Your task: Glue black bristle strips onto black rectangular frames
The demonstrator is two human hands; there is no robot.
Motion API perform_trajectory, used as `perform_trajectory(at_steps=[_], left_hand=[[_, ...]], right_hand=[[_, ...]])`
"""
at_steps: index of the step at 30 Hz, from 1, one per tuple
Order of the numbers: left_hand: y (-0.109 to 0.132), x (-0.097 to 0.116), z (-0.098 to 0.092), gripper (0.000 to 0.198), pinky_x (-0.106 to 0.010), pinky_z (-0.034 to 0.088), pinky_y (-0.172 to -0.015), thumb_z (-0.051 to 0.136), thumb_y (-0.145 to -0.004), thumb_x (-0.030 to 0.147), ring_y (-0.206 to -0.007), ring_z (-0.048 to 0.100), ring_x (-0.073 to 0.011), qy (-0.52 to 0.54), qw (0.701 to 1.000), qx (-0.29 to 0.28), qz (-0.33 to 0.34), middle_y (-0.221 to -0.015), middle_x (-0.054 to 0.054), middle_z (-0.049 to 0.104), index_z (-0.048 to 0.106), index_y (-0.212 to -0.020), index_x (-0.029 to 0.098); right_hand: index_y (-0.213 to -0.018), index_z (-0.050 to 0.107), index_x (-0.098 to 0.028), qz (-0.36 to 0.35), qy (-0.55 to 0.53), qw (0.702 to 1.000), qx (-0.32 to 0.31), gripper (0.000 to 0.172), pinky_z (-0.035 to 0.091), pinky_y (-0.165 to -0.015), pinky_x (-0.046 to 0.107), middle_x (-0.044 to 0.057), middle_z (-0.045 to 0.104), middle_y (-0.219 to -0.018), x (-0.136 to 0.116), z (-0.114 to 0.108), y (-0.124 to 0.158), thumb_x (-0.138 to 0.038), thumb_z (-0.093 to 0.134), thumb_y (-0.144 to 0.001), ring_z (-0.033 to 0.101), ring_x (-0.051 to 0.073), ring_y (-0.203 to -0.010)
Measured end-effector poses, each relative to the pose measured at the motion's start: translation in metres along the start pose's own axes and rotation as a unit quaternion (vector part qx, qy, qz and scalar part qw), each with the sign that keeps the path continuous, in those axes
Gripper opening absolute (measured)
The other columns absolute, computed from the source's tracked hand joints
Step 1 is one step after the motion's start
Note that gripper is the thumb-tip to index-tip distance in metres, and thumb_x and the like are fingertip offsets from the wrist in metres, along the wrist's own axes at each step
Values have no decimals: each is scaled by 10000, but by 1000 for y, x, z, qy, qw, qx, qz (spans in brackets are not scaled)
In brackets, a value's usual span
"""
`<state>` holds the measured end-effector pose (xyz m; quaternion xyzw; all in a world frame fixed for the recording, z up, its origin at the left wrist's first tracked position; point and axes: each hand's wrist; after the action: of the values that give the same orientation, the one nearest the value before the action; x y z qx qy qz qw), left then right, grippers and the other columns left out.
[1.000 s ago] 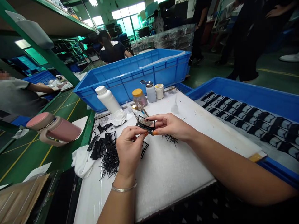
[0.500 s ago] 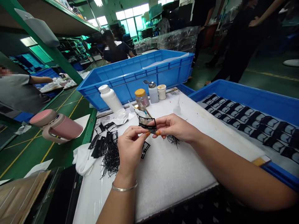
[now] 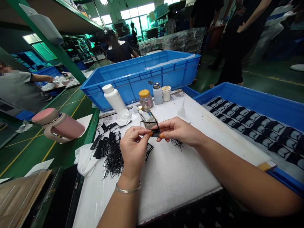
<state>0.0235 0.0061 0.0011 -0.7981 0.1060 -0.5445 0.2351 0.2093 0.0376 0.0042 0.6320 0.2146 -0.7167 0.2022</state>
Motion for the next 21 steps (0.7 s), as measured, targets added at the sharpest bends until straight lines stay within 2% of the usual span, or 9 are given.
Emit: perform_trajectory(at_steps=[11, 16, 21], left_hand=[[0, -2, -1, 57, -227, 413, -569, 695, -789, 196, -686, 560, -120, -28, 999, 10, 19, -820, -12, 649, 736, -762, 223], [-1, -2, 0, 57, -233, 423, -584, 684, -800, 253, -679, 558, -126, -36, 999, -1, 0, -825, -10, 646, 728, -771, 232], [-1, -10, -2, 212, -249, 456, -621, 680, -782, 443, -734, 603, -168, -59, 997, -32, -42, -873, -29, 664, 726, -763, 236]], right_hand=[[-1174, 689, -181, -19, 13, 1000, -16, 370, 460, -584, 188, 77, 721, -1016, -2, 0, 1, -165, 651, -806, 703, 164, -829], [-1093, 727, -144, -23, 23, 999, 16, 321, 471, -552, 187, 77, 726, -848, 0, 5, 0, -280, 680, -806, 698, 159, -740], [-976, 759, -117, -26, 25, 997, 62, 260, 458, -478, 172, 67, 695, -723, 1, 11, -1, -243, 631, -787, 678, 141, -612]])
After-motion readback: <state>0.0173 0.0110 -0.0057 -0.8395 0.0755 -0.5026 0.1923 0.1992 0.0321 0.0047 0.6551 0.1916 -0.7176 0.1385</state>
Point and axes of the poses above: each hand's wrist, its own y-axis away from the middle knuckle, its own z-axis out of the palm, x = y × z
